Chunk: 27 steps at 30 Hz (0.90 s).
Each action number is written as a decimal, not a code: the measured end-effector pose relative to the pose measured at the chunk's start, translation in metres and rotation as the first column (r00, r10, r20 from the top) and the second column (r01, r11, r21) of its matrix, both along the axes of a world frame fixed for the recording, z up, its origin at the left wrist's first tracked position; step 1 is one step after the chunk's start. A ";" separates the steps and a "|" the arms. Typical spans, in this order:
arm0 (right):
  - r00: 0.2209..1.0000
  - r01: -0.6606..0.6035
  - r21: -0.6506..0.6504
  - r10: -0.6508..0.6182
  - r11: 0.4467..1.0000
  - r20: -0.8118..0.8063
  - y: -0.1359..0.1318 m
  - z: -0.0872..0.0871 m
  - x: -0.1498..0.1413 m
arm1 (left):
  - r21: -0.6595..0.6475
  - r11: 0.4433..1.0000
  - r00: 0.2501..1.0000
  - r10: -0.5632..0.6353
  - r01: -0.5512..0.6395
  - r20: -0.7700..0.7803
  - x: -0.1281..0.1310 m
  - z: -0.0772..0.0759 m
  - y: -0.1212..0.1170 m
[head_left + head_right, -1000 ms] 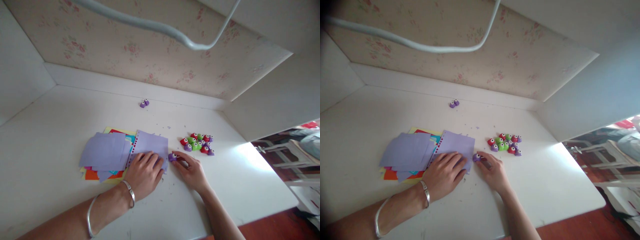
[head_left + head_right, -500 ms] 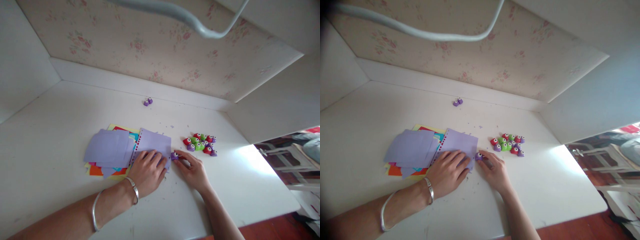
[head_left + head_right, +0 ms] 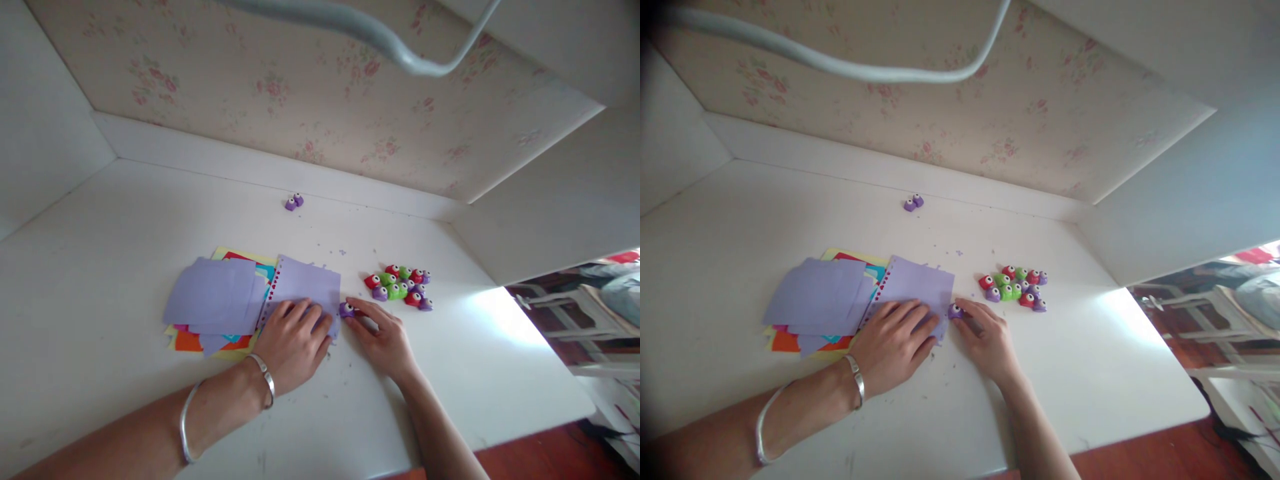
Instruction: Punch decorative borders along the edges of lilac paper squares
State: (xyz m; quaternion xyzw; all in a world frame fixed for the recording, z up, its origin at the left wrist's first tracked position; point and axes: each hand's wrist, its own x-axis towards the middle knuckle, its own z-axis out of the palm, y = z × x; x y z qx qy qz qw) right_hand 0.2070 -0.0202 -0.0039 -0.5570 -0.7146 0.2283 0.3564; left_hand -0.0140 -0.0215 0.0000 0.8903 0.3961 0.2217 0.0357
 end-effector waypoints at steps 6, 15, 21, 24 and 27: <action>1.000 0.024 -0.017 -0.024 1.000 0.012 0.000 0.000 0.000 | -0.002 1.000 1.000 -0.003 0.003 -0.009 0.000 0.000 0.000; 1.000 -0.010 0.008 0.010 1.000 0.010 0.001 -0.002 0.000 | -0.009 1.000 1.000 -0.002 0.001 -0.018 0.000 0.002 0.000; 0.999 -0.041 0.036 0.041 0.999 -0.005 0.003 0.003 -0.003 | -0.006 1.000 1.000 -0.004 0.004 -0.008 0.000 0.004 0.000; 0.998 -0.058 0.019 0.058 0.998 -0.001 0.003 0.003 -0.001 | -0.012 1.000 1.000 -0.005 0.005 -0.010 0.000 0.004 0.000; 0.999 -0.052 0.007 0.052 0.999 0.004 0.002 0.002 0.000 | -0.008 1.000 1.000 -0.005 0.005 -0.013 0.000 0.004 0.000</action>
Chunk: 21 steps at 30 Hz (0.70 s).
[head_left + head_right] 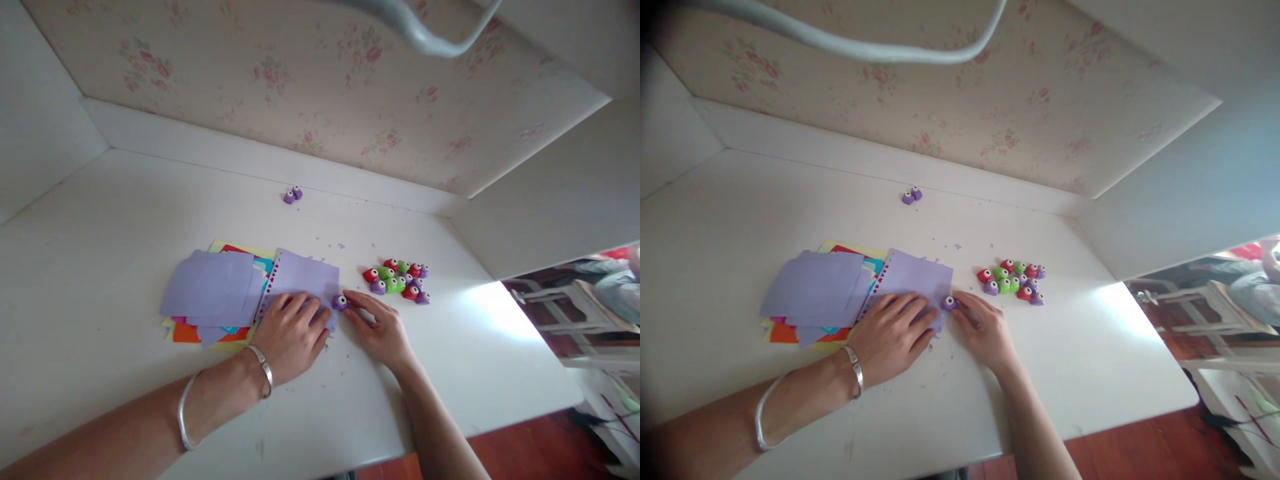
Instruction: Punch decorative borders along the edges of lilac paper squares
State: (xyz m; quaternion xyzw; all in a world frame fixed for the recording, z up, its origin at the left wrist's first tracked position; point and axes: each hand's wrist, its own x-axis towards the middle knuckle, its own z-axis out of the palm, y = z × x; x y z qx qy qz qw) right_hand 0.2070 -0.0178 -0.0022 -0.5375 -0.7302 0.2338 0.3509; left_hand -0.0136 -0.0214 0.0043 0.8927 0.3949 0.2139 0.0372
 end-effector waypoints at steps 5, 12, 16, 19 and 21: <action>1.000 0.012 -0.016 -0.012 1.000 -0.018 0.001 0.000 -0.003 | 0.022 1.000 1.000 0.003 -0.003 0.009 0.000 -0.003 0.000; 1.000 0.012 0.015 -0.011 1.000 -0.011 0.002 0.001 -0.005 | 0.053 0.999 0.999 -0.014 0.012 0.030 -0.001 -0.007 -0.001; 1.000 0.023 0.008 -0.023 1.000 0.002 0.003 0.004 -0.006 | 0.038 0.999 0.999 -0.023 0.022 0.027 -0.001 -0.007 -0.001; 1.000 0.022 0.006 -0.022 1.000 -0.002 0.002 0.006 -0.007 | 0.037 0.999 0.999 -0.025 0.024 0.027 -0.002 -0.007 -0.001; 1.000 0.020 0.009 -0.020 1.000 -0.002 0.002 0.006 -0.008 | 0.036 0.999 0.999 -0.025 0.024 0.026 -0.002 -0.007 -0.001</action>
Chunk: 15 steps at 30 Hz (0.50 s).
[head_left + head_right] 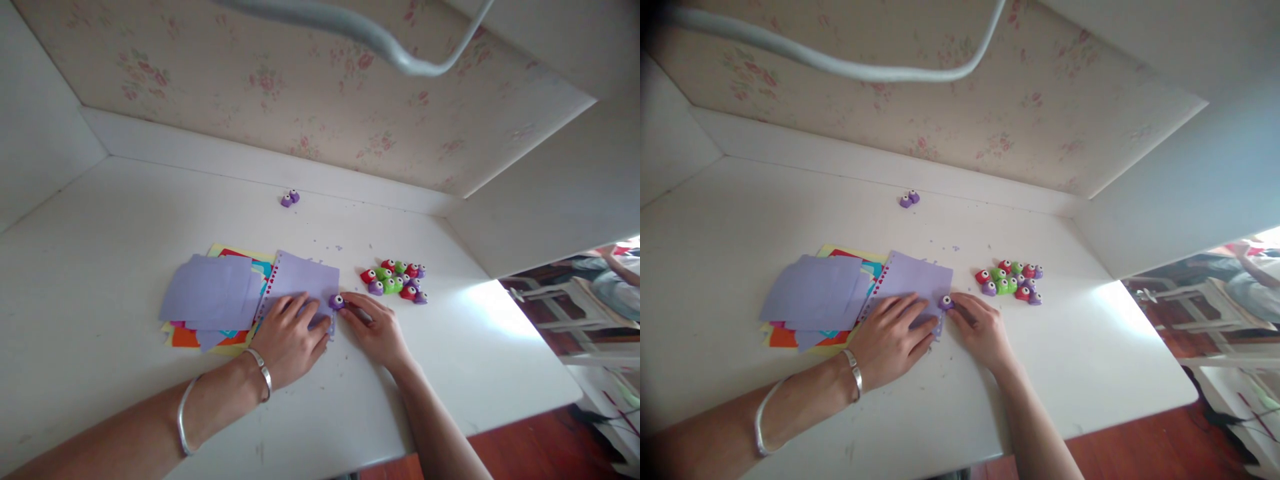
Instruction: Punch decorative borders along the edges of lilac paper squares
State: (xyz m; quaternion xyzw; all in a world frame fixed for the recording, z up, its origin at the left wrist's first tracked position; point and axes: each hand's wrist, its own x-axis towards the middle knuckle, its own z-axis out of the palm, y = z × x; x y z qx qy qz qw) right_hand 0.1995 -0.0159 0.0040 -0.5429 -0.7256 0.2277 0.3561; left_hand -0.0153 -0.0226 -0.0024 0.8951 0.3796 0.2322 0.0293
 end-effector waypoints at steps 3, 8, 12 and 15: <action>1.000 -0.006 -0.005 0.006 1.000 0.010 0.000 -0.001 0.001 | -0.010 1.000 1.000 0.002 -0.002 -0.008 0.000 0.001 0.000; 1.000 -0.028 -0.018 0.028 0.999 0.012 -0.001 -0.002 0.004 | -0.025 1.000 1.000 0.003 -0.003 -0.010 0.000 0.002 0.000; 0.999 -0.017 -0.010 0.018 1.000 0.029 -0.001 -0.002 0.005 | -0.033 0.999 1.000 0.001 -0.001 -0.011 0.000 0.003 0.001; 1.000 -0.011 -0.011 0.011 1.000 0.024 -0.001 -0.002 0.005 | -0.047 0.999 1.000 -0.004 0.004 -0.007 0.000 0.004 0.001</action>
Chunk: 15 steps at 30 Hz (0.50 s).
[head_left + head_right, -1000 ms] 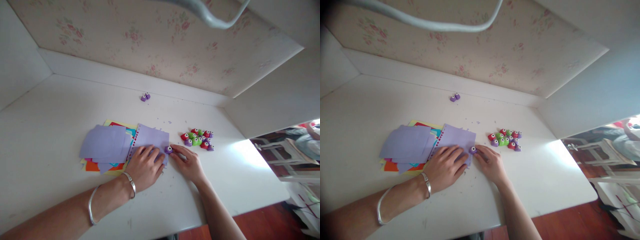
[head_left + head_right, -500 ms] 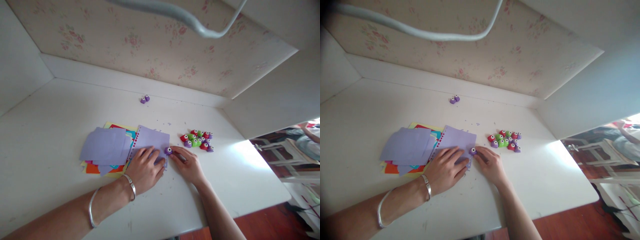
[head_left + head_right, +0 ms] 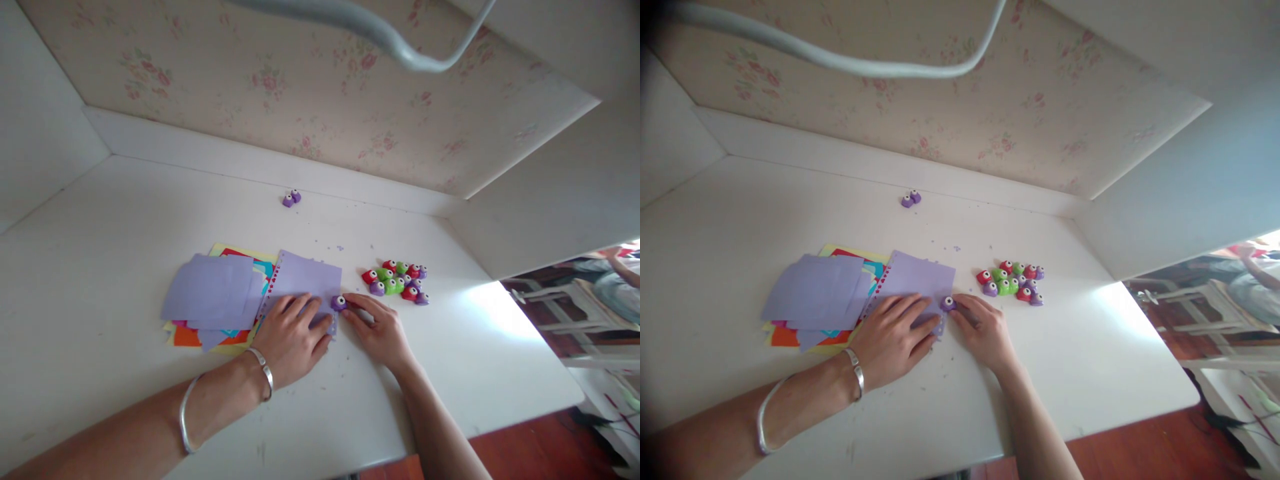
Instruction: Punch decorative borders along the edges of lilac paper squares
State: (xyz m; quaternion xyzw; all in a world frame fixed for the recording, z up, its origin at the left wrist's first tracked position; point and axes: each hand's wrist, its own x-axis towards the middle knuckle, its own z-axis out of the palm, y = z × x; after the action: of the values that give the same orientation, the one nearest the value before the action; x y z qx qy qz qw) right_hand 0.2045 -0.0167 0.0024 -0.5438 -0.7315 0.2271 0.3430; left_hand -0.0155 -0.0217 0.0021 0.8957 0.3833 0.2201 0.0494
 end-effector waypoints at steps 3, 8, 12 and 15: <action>1.000 0.003 -0.006 -0.003 1.000 -0.006 0.000 0.000 0.000 | -0.012 1.000 1.000 -0.004 0.004 0.000 0.000 0.001 0.000; 1.000 0.010 -0.012 -0.011 1.000 -0.016 -0.001 -0.001 0.000 | -0.022 1.000 1.000 -0.005 0.005 -0.003 0.000 0.001 0.000; 1.000 0.009 -0.015 -0.010 1.000 -0.030 0.000 -0.001 -0.001 | -0.023 1.000 1.000 -0.006 0.006 -0.006 0.000 0.001 0.000; 0.998 0.029 -0.029 -0.030 0.999 -0.048 0.000 -0.001 -0.002 | -0.021 1.000 1.000 -0.009 0.009 -0.005 0.000 0.001 0.001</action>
State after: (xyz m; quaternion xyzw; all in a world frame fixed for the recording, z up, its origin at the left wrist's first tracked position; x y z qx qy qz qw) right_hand 0.2022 -0.0169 0.0013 -0.5534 -0.7117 0.2454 0.3563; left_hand -0.0159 -0.0211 0.0033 0.8973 0.3816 0.2137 0.0588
